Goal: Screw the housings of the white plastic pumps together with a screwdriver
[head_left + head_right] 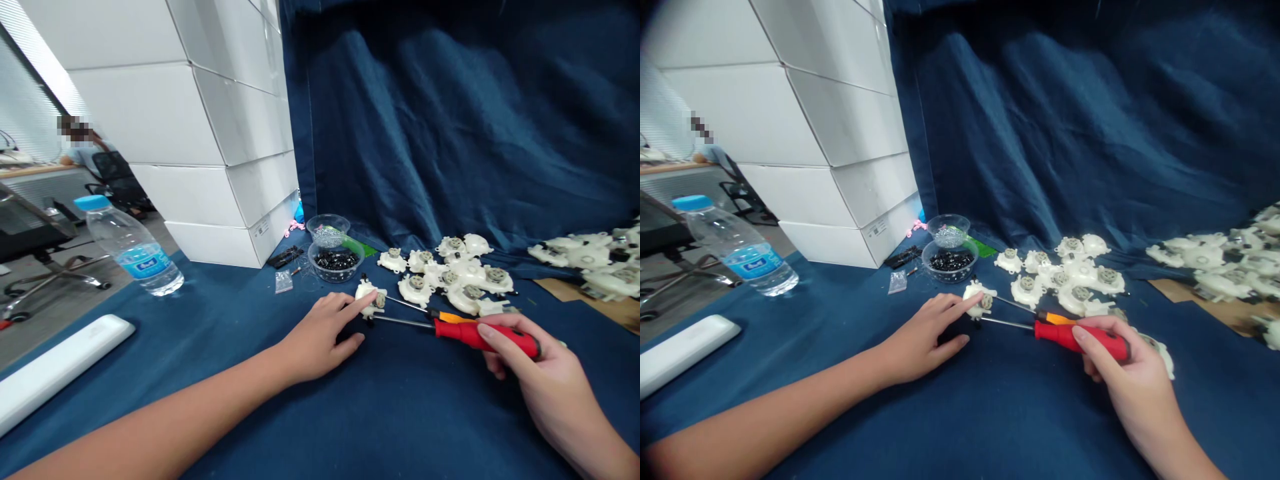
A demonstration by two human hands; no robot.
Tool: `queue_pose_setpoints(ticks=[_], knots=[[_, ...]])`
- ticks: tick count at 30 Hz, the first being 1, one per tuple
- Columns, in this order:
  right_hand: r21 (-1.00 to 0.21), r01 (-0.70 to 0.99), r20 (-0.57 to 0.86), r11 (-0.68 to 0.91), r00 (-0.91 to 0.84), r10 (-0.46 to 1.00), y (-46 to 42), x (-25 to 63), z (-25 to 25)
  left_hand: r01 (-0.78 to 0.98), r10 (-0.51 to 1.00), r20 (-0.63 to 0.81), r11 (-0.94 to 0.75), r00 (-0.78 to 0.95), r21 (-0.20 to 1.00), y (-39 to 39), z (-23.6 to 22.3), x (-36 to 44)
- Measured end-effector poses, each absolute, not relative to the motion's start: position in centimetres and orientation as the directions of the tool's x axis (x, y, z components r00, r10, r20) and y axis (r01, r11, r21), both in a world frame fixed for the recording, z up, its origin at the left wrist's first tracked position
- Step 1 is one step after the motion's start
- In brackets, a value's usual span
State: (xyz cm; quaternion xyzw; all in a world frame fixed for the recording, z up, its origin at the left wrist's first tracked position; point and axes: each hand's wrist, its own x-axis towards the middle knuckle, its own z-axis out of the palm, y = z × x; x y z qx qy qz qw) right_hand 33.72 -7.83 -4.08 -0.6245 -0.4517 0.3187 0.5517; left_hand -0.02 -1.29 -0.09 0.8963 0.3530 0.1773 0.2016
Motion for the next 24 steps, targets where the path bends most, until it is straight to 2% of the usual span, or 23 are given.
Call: queue_pose_setpoints(ticks=[7,24], knots=[[-0.974,0.228,0.108,0.019,0.386,0.916,-7.87,33.6,-3.97,0.568,0.738,0.171,-0.626,0.653,0.534,-1.29,0.07,0.01],[-0.953,0.298,0.084,-0.051,0.424,0.902,-7.76,33.74,-3.56,0.579,0.771,0.193,-0.596,0.607,0.557,-1.26,-0.03,0.06]])
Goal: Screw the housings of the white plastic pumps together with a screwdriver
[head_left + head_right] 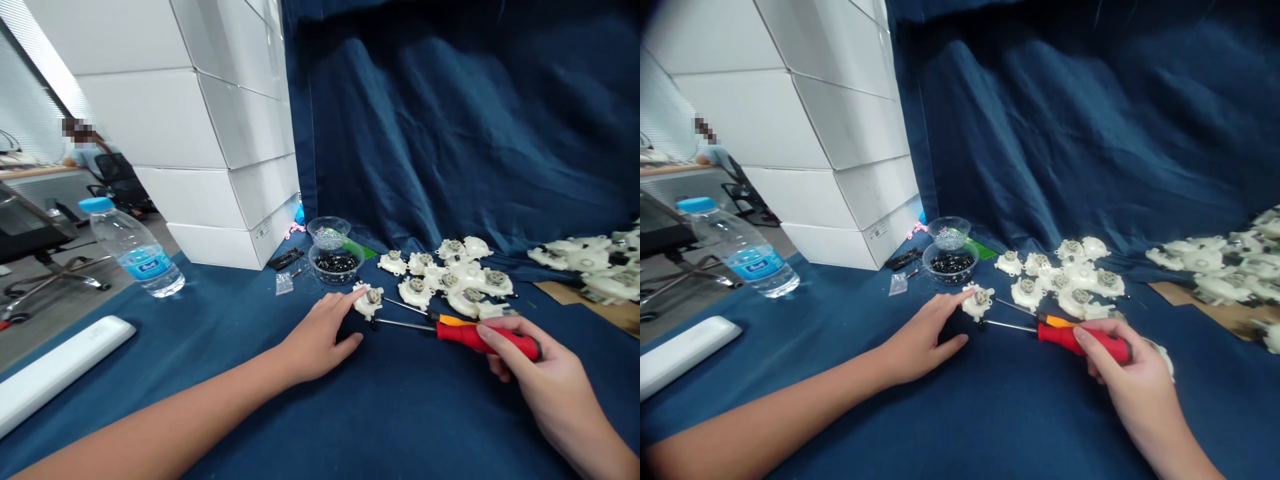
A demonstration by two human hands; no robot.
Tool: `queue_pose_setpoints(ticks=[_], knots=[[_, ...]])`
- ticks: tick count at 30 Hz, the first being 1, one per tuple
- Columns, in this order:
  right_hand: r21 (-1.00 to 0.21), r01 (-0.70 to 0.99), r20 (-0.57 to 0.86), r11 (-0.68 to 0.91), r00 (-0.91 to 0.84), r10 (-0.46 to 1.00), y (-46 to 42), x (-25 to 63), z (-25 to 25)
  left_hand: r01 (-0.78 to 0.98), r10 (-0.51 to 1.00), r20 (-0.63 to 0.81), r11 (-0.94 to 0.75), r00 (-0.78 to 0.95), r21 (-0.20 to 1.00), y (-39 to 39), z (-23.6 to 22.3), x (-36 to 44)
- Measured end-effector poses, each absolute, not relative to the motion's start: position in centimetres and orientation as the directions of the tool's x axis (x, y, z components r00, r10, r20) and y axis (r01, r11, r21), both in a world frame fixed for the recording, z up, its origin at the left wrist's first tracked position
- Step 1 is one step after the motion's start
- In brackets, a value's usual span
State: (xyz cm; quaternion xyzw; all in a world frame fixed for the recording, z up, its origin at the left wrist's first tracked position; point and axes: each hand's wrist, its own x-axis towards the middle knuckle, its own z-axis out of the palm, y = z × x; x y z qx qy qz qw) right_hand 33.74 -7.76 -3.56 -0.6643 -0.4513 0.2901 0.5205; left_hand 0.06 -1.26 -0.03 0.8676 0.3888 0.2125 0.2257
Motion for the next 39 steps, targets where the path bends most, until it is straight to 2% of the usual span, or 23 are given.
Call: queue_pose_setpoints(ticks=[8,16,21,25,39], knots=[[-0.974,0.226,0.062,-0.027,0.377,0.924,-7.6,33.8,-3.9,0.586,0.799,0.209,-0.565,0.564,0.58,-1.4,-0.2,0.0],[-1.0,0.015,0.015,0.012,0.278,0.961,-7.9,33.3,-4.0,0.557,0.85,0.291,-0.511,0.438,0.654,-1.1,0.0,-0.2],[-0.997,-0.082,-0.024,-0.002,0.268,0.963,-7.9,32.6,-3.5,0.463,0.757,0.296,-0.609,0.583,0.644,-1.5,0.9,-0.2],[-0.994,-0.106,-0.033,-0.004,0.27,0.962,-7.9,32.5,-3.3,0.455,0.716,0.287,-0.649,0.637,0.61,-1.4,0.9,0.0],[-0.99,-0.139,-0.048,-0.01,0.27,0.962,-7.7,32.9,-3.8,0.48,0.8,0.275,-0.554,0.533,0.68,-1.1,0.2,0.0]])
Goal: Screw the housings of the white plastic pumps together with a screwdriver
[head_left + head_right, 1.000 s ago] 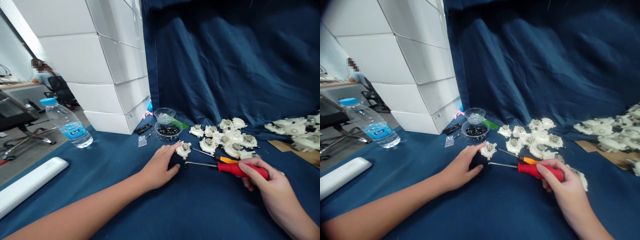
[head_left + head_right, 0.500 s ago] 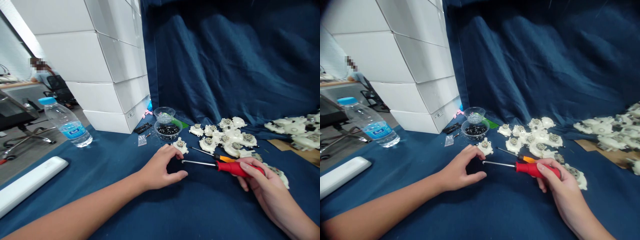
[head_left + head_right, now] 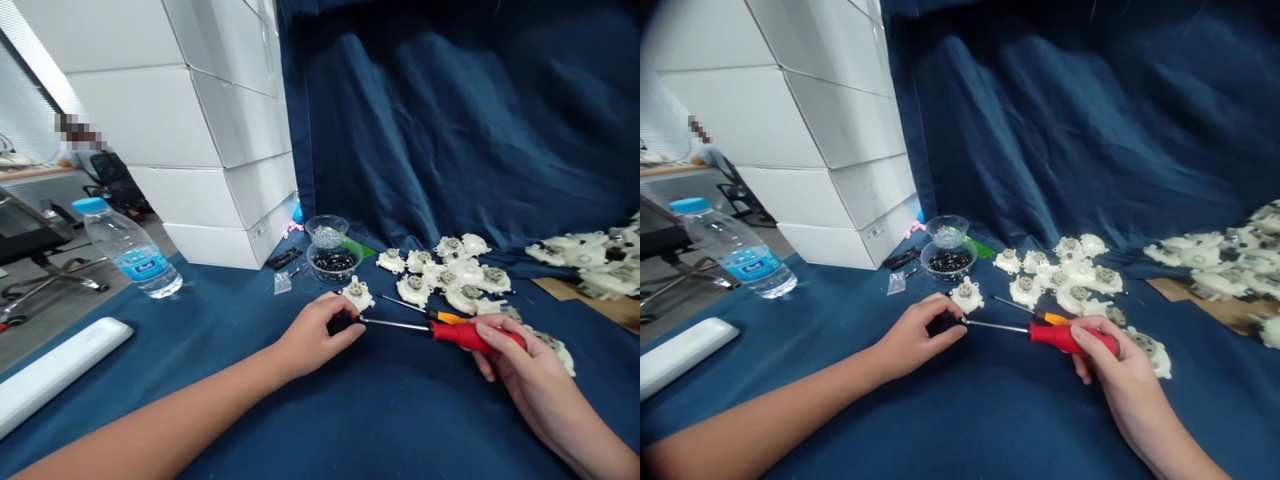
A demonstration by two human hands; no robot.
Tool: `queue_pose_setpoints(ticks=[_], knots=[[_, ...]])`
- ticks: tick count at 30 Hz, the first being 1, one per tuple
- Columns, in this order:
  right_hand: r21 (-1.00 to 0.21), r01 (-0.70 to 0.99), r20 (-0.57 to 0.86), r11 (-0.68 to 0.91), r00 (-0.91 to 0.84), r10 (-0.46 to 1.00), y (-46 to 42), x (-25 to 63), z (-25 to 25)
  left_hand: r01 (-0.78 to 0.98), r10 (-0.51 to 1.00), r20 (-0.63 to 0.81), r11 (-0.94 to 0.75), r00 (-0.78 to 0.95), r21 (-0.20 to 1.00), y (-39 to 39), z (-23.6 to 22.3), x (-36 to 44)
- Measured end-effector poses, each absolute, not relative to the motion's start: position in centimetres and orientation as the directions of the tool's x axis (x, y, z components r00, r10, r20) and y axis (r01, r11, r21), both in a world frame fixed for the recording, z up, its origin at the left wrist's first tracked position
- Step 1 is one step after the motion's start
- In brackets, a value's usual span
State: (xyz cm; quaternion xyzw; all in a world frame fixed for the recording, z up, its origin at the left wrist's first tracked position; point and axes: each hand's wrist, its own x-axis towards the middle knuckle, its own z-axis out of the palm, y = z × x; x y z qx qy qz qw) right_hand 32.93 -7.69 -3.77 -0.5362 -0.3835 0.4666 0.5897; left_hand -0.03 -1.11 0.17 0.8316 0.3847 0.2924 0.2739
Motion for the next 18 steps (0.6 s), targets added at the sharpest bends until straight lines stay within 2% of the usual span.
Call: queue_pose_setpoints(ticks=[8,18], knots=[[-0.99,-0.14,-0.051,-0.013,0.272,0.961,-7.69,32.9,-3.69,0.432,0.817,0.238,-0.497,0.525,0.753,-0.9,0.19,0.09],[-0.998,-0.058,-0.026,-0.012,0.256,0.966,-7.78,32.74,-3.58,0.481,0.79,0.228,-0.545,0.569,0.687,-1.07,0.48,0.11]])
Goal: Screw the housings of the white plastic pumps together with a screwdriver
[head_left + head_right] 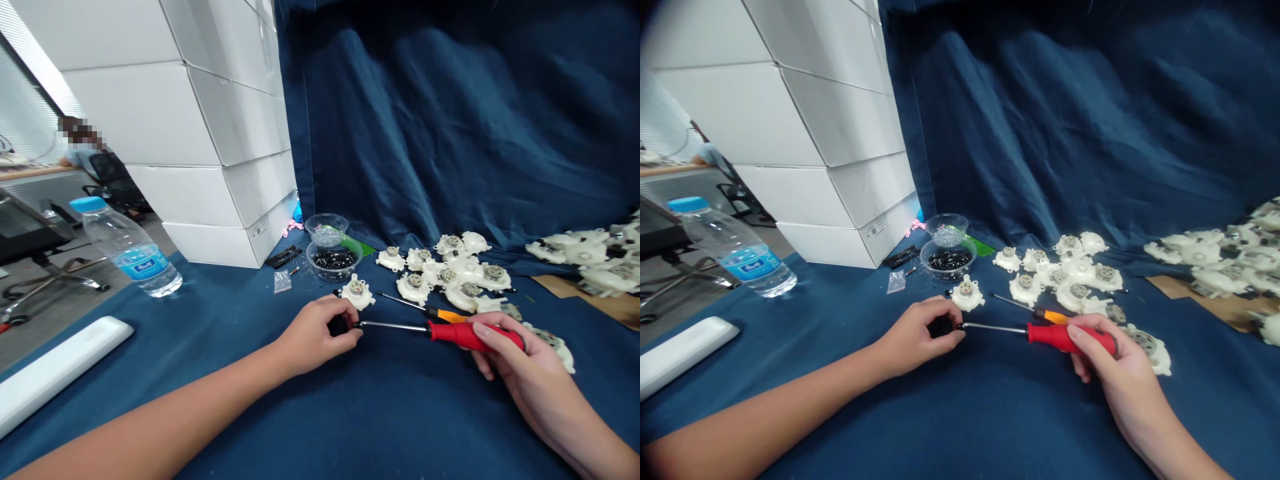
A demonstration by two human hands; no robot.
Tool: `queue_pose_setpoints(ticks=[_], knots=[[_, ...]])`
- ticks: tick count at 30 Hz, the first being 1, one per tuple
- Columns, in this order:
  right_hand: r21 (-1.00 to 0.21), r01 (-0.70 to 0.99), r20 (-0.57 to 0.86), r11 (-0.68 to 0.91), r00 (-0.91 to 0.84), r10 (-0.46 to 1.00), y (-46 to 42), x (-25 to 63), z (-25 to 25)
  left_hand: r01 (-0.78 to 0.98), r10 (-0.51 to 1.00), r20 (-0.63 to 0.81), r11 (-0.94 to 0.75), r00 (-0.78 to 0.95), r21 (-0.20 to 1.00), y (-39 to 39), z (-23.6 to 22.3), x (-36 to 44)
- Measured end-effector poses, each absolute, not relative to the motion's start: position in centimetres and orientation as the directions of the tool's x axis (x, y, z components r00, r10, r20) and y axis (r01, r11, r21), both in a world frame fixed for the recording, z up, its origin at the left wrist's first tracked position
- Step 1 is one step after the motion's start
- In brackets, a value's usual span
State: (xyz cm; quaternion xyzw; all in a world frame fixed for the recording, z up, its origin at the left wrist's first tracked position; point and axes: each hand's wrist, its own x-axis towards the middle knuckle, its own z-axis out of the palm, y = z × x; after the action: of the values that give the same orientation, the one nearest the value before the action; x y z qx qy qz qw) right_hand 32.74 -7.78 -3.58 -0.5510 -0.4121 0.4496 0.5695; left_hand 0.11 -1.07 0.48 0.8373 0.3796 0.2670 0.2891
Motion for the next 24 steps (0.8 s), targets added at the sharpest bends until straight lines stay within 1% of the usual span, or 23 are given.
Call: queue_pose_setpoints(ticks=[24], knots=[[-1.0,-0.021,-0.015,-0.011,0.231,0.973,-7.74,32.84,-3.9,0.507,0.801,0.201,-0.528,0.564,0.681,-0.87,0.16,0.15]])
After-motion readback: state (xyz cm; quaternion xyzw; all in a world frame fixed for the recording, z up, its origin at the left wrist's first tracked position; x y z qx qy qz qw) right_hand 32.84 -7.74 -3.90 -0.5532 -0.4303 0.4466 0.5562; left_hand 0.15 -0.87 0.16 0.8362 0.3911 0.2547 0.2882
